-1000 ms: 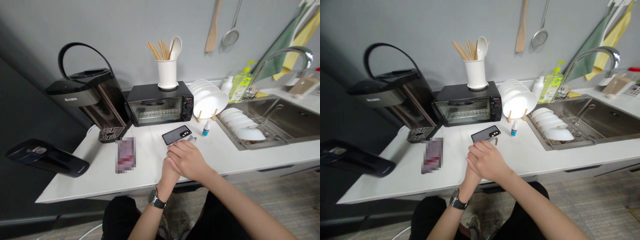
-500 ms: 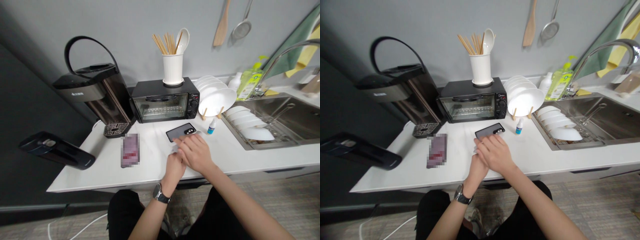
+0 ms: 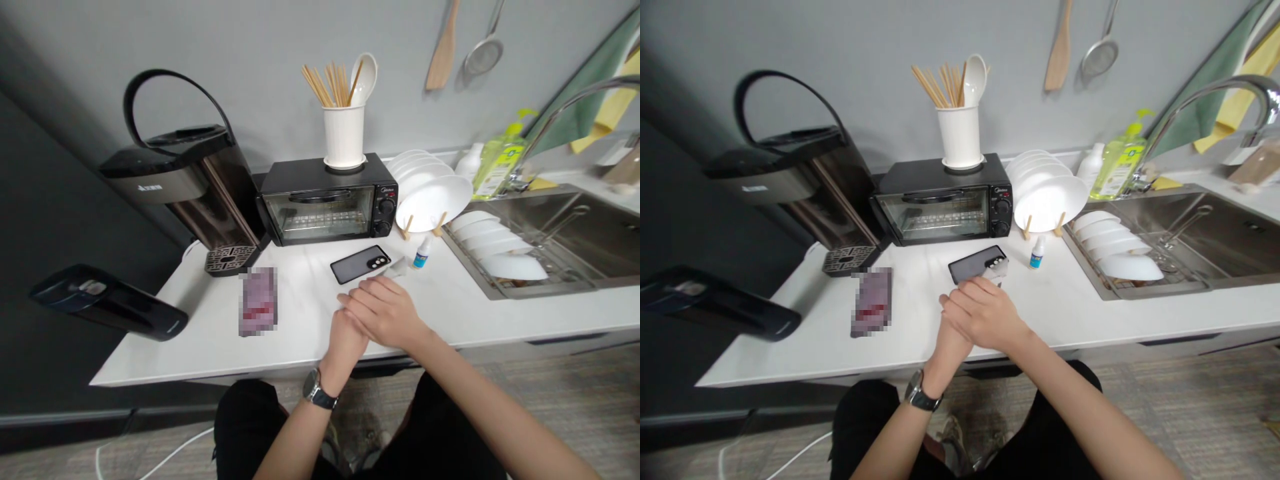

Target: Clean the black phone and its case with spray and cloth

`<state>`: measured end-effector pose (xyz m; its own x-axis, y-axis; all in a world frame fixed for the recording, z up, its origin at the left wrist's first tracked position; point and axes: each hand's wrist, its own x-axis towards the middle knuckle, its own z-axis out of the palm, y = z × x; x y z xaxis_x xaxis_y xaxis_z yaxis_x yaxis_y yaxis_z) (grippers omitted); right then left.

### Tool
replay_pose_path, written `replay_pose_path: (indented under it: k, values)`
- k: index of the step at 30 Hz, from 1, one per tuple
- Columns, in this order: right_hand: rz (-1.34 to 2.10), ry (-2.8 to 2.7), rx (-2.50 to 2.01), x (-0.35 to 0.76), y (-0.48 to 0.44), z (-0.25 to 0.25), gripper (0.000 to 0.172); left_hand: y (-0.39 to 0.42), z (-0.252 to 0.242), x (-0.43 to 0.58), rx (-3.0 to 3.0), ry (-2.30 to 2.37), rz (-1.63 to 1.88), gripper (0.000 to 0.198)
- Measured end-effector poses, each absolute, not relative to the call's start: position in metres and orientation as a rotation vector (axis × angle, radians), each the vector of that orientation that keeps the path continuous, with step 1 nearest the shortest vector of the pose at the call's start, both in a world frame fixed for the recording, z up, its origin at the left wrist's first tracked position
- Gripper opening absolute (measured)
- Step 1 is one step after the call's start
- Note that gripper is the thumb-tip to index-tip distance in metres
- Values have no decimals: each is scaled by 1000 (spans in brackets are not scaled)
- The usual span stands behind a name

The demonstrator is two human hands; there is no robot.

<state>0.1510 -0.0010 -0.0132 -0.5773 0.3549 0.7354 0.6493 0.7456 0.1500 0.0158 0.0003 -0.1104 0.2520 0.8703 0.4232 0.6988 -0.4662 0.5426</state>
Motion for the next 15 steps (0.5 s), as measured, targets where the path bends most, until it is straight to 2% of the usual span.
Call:
replay_pose_path:
  k: [3, 6, 13, 15]
  values:
    - [-367, -2037, -1004, 168, 7, -15, 32, -5, -100, 15, 2292, 1427, 996, 18]
    - [-189, -1805, -1190, 171, 2, -17, 40, -10, -90, 14, 2289, 1401, 970, 18]
    - [-479, -2185, -869, 157, -11, -10, 27, -7, -99, 14, 2448, 1477, 822, 22]
    - [-443, -2159, -944, 168, -5, -11, 29, -8, -98, 14, 2433, 1470, 847, 20]
